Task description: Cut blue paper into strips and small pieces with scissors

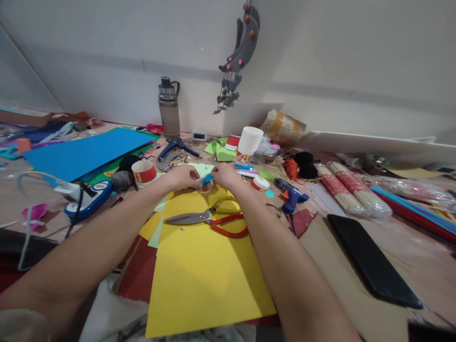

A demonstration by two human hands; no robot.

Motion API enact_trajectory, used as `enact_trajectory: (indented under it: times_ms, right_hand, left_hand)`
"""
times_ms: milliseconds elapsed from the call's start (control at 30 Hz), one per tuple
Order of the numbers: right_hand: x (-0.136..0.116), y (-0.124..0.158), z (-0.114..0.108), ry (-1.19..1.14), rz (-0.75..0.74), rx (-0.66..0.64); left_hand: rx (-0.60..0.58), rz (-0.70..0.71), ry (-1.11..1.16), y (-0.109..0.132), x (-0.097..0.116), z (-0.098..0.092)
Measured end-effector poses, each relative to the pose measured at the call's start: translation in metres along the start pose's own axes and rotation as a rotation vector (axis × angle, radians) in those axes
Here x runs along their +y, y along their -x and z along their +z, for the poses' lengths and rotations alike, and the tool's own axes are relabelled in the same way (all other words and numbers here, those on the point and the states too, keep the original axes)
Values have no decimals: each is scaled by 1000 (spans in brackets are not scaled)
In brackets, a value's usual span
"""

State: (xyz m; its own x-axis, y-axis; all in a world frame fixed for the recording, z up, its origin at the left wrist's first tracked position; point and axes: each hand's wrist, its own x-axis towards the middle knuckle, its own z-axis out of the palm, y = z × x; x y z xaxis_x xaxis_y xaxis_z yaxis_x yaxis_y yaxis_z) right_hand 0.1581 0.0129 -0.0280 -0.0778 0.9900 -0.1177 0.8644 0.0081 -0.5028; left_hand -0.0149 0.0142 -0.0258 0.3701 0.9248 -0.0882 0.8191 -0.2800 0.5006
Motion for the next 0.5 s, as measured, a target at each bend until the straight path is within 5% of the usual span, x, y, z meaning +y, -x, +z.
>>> enact_trajectory:
  times_ms: [500]
  right_hand:
    - [5,-1,5,-115,-3,-25]
  left_hand:
    - [42,-12,-9,3,3,5]
